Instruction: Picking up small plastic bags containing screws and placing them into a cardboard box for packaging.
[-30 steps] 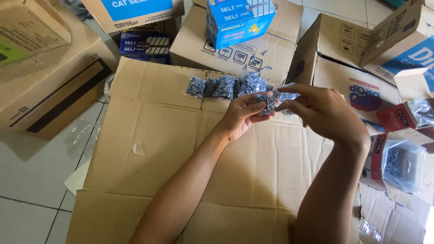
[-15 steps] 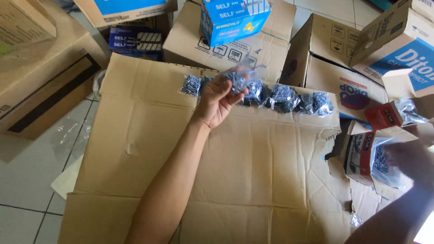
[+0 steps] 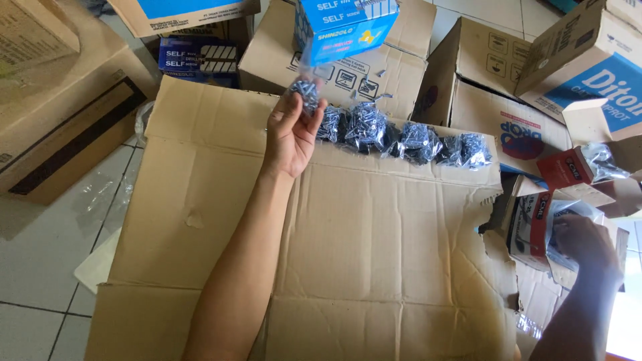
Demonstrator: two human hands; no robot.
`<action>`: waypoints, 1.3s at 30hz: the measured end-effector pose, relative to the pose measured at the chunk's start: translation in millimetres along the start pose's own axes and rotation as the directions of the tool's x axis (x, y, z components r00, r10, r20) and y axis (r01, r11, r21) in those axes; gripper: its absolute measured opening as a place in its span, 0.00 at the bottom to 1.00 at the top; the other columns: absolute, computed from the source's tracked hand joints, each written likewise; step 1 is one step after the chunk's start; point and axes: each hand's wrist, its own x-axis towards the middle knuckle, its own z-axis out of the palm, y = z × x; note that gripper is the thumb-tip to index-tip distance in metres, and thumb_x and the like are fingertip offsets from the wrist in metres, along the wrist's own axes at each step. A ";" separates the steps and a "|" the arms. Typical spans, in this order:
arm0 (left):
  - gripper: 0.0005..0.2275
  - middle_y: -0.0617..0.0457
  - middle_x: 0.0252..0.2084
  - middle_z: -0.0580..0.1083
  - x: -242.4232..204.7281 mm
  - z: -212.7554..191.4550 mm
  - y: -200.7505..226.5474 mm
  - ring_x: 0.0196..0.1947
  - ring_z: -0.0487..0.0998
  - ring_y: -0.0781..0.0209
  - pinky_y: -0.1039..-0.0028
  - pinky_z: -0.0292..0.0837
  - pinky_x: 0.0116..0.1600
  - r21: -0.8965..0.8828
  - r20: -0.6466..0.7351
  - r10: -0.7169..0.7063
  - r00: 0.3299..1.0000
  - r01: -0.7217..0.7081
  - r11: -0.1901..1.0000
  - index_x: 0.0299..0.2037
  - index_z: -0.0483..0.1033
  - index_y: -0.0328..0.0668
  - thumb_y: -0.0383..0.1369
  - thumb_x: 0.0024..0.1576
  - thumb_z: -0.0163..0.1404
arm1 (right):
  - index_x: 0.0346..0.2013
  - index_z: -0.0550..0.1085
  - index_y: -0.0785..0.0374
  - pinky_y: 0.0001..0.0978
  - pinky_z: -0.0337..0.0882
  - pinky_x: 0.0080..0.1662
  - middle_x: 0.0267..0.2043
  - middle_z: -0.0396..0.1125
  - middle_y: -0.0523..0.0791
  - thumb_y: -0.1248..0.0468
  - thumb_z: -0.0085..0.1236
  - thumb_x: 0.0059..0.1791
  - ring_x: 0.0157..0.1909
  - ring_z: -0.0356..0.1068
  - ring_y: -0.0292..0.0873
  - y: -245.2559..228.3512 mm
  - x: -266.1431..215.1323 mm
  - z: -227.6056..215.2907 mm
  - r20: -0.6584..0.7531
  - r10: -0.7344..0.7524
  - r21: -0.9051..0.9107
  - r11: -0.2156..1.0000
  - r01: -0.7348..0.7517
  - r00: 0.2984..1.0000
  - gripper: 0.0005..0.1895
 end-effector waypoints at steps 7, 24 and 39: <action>0.19 0.24 0.61 0.71 -8.0 18.0 -22.4 0.46 0.83 0.39 0.67 0.86 0.51 0.040 0.075 -0.044 0.996 0.041 0.998 0.62 0.71 0.26 0.20 0.60 0.57 | 0.56 0.82 0.64 0.46 0.82 0.46 0.53 0.80 0.53 0.70 0.49 0.57 0.44 0.82 0.56 -1.9 6.8 -1.1 -0.038 -0.025 -0.076 0.997 0.022 0.999 0.17; 0.21 0.27 0.56 0.75 -25.0 28.1 -68.9 0.44 0.84 0.39 0.65 0.85 0.49 0.153 0.053 -0.299 0.953 0.288 0.945 0.64 0.69 0.28 0.23 0.61 0.55 | 0.53 0.82 0.69 0.44 0.78 0.41 0.53 0.77 0.54 0.74 0.54 0.57 0.48 0.76 0.52 70.3 71.0 45.6 -0.343 -0.218 0.137 0.951 0.278 0.914 0.13; 0.16 0.40 0.39 0.81 -29.5 23.5 -83.4 0.41 0.85 0.39 0.58 0.86 0.49 0.267 0.025 -0.348 0.937 0.329 0.906 0.58 0.74 0.31 0.24 0.59 0.57 | 0.46 0.77 0.76 0.28 0.74 0.43 0.40 0.73 0.53 0.84 0.58 0.53 0.39 0.72 0.43 -205.8 -172.8 -80.7 -0.751 -0.547 0.379 0.102 0.920 0.370 0.09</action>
